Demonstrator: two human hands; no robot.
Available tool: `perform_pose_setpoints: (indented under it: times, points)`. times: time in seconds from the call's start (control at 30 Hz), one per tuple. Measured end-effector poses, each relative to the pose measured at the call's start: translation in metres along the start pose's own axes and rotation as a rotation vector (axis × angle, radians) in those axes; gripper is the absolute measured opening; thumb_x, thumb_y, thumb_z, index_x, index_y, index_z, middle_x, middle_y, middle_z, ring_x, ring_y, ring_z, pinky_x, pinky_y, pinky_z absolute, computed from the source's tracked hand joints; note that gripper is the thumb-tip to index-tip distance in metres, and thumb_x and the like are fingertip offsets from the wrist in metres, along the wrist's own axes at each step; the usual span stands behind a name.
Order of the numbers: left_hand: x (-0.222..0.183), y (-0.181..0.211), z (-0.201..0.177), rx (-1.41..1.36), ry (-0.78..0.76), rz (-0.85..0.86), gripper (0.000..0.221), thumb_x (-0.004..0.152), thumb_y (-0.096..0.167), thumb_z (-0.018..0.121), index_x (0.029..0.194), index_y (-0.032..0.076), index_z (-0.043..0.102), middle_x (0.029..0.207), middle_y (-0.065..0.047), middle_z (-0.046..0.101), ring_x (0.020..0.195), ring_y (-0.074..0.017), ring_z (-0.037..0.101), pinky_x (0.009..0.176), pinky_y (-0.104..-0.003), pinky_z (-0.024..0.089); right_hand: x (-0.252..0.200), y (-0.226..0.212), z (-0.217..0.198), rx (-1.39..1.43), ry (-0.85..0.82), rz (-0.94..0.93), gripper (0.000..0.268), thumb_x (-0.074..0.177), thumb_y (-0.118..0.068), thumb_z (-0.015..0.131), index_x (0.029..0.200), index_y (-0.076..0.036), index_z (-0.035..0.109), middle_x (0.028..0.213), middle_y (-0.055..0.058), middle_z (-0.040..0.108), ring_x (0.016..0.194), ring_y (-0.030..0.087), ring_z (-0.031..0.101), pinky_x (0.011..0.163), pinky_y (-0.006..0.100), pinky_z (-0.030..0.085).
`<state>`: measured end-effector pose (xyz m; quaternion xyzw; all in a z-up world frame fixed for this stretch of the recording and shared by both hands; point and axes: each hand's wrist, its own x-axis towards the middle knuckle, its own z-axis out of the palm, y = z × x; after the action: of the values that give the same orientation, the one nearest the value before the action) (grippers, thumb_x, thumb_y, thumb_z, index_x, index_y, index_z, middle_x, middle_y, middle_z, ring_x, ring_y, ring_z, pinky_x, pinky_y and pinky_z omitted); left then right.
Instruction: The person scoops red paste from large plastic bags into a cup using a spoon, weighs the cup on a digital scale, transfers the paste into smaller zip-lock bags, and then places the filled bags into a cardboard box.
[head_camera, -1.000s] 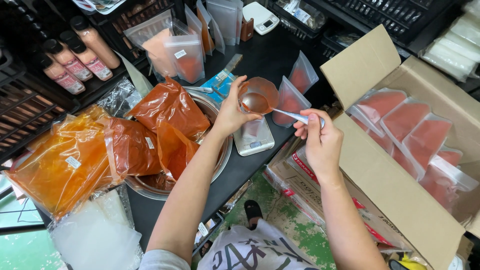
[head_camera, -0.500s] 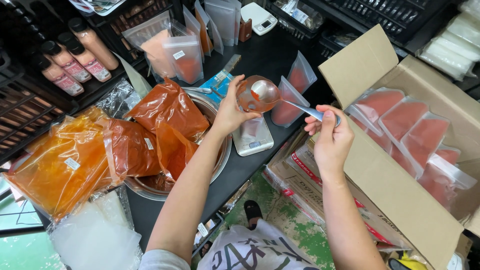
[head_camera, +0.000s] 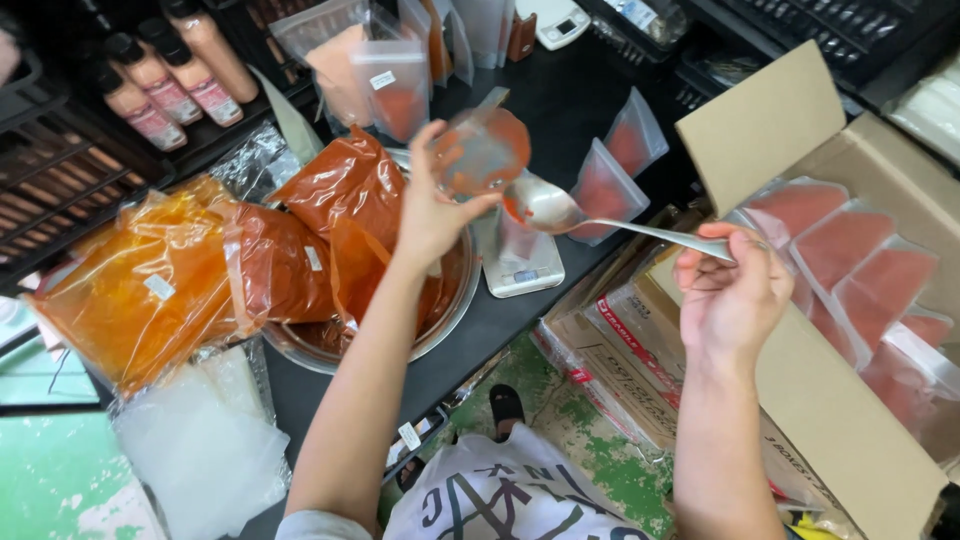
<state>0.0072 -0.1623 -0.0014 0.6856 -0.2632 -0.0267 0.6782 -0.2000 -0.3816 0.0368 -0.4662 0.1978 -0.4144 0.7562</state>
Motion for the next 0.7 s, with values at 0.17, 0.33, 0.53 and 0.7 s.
perform_pose_setpoints:
  times: [0.17,0.33,0.53,0.7]
  points:
    - [-0.065,0.039,-0.086,-0.059,0.230,0.098,0.102,0.075,-0.002,0.092,0.150,0.019,0.025,0.152,-0.015,0.036,0.141,-0.0342,0.045,0.116,-0.049,0.046,-0.006,0.035,0.006,-0.001,-0.171,0.092,0.025,0.098,-0.014,0.054,0.093,0.004,0.070,0.061,0.018,0.064,0.044,0.020,0.062,0.040,0.025,0.047]
    - [-0.147,0.019,-0.148,0.071,0.472,-0.055,0.108,0.073,-0.006,0.091,0.152,0.018,0.020,0.148,-0.009,0.038,0.137,-0.0237,0.045,0.115,-0.038,0.045,-0.049,0.085,0.045,-0.078,-0.339,0.146,0.026,0.099,-0.016,0.052,0.099,0.004,0.068,0.060,0.022,0.065,0.044,0.020,0.066,0.039,0.024,0.052]
    - [-0.211,-0.034,-0.139,0.211,0.639,-0.197,0.108,0.072,0.003,0.092,0.152,0.016,0.021,0.154,-0.017,0.029,0.143,-0.0346,0.036,0.114,-0.052,0.042,-0.118,0.143,0.076,-0.470,-0.573,0.001,0.022,0.101,-0.010,0.052,0.102,-0.002,0.073,0.068,0.016,0.074,0.052,0.018,0.070,0.050,0.025,0.057]
    - [-0.223,-0.082,-0.127,0.424,0.556,-0.319,0.107,0.067,0.010,0.094,0.152,0.011,0.030,0.146,-0.020,0.040,0.139,-0.0404,0.042,0.112,-0.057,0.040,-0.133,0.190,0.074,-0.738,-0.792,-0.030,0.017,0.101,-0.013,0.060,0.109,-0.010,0.074,0.074,0.010,0.077,0.060,0.018,0.074,0.055,0.030,0.060]
